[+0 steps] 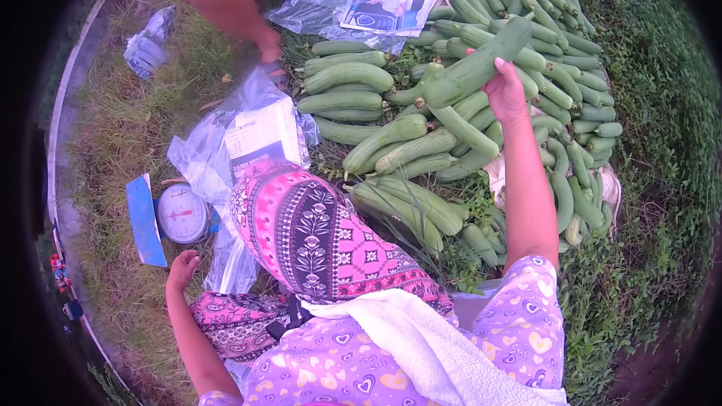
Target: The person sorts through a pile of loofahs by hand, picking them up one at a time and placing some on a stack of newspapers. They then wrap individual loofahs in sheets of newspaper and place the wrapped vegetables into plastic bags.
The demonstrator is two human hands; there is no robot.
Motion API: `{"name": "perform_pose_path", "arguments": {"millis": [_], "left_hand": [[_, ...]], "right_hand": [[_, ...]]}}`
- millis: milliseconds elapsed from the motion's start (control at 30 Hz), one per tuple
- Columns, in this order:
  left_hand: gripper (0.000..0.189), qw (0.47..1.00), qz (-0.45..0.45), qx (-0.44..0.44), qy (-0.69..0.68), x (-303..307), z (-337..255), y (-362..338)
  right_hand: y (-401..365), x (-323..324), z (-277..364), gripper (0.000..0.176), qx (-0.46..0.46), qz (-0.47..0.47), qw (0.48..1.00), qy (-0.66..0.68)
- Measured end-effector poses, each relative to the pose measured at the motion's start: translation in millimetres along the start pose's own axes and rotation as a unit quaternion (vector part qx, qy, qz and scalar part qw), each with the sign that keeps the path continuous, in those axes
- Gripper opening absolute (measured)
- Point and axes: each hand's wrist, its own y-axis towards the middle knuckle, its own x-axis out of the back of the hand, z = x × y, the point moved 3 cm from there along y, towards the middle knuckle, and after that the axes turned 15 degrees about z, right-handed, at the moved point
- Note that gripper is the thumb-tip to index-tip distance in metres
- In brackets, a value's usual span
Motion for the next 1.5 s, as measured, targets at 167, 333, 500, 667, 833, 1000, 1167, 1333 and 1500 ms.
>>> {"name": "perform_pose_path", "arguments": {"millis": [167,333,500,667,833,1000,1167,1333,1500], "left_hand": [[0.036,1.0,-0.025,-0.015,0.007,-4,-5,-6],[0.038,0.999,-0.03,0.012,0.007,-7,-18,-18],[0.038,0.999,-0.035,0.022,-0.009,-6,-18,-29],[0.037,0.998,-0.029,0.028,-0.043,-8,-23,-39],[0.037,0.999,-0.03,0.03,-0.013,-8,-21,-42],[0.038,0.999,-0.012,0.048,0.003,-6,-18,-29],[0.037,1.0,0.007,0.022,0.005,-8,-27,-17],[0.039,1.0,0.002,-0.001,0.029,-7,-32,-9],[0.039,1.0,-0.003,0.001,0.028,-9,-42,-13]], "right_hand": [[43,-36,-70,0.053,-0.053,-0.012,0.99,0.13],[89,-105,-133,0.061,-0.194,0.117,0.93,-0.288],[102,-187,-210,0.067,-0.152,0.36,0.6,-0.698],[92,-183,-306,0.047,-0.094,0.282,0.483,-0.824],[69,-163,-307,0.03,-0.073,0.209,0.495,-0.84],[63,-127,-225,0.044,-0.122,0.196,0.594,-0.771],[42,-31,-116,0.04,-0.147,0.014,0.64,-0.754],[-35,40,-89,0.058,-0.353,0.048,0.602,-0.714],[-79,65,-110,0.059,-0.347,-0.005,0.663,-0.663]]}}
